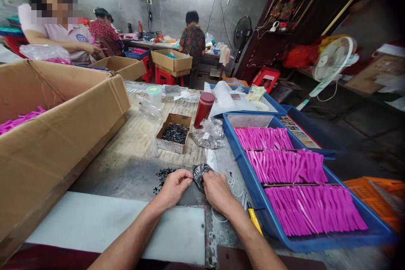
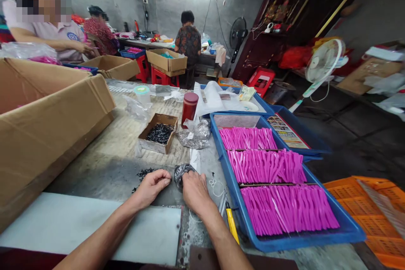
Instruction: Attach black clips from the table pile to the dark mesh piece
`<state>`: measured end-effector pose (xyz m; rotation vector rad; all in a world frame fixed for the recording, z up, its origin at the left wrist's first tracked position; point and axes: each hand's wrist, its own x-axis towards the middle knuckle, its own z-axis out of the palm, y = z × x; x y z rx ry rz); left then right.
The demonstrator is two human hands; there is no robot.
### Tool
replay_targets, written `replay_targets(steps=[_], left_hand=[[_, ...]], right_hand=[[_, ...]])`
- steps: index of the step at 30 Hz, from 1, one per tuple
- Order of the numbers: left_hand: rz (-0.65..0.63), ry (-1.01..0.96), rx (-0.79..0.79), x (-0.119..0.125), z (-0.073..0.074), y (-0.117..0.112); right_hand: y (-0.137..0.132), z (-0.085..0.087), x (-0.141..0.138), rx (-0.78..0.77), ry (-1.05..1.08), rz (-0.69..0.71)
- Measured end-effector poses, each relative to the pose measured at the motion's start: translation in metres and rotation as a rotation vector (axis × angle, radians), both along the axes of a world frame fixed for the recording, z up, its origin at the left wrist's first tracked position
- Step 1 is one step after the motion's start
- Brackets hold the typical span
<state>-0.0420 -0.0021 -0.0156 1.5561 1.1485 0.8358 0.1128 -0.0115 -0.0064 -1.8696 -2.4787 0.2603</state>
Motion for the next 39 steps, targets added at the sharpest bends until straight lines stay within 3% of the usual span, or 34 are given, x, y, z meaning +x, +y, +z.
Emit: replay_targets(steps=[14, 19, 29, 34, 39], left_hand=[[-0.006, -0.093, -0.038, 0.003, 0.002, -0.004], [-0.009, -0.133, -0.064, 0.003, 0.002, -0.003], [-0.041, -0.315, -0.186, 0.010, 0.003, -0.007], [-0.095, -0.431, -0.376, 0.012, 0.006, -0.009], [-0.068, -0.525, -0.423, 0.012, 0.000, -0.010]], right_hand=[[-0.002, -0.008, 0.007, 0.032, 0.362, -0.081], [-0.001, -0.013, 0.010, 0.024, 0.630, -0.123], [-0.010, -0.014, 0.003, 0.006, 1.189, -0.352], [-0.018, -0.015, -0.008, 0.016, 1.258, -0.394], [-0.023, -0.018, -0.015, 0.081, 1.184, -0.407]])
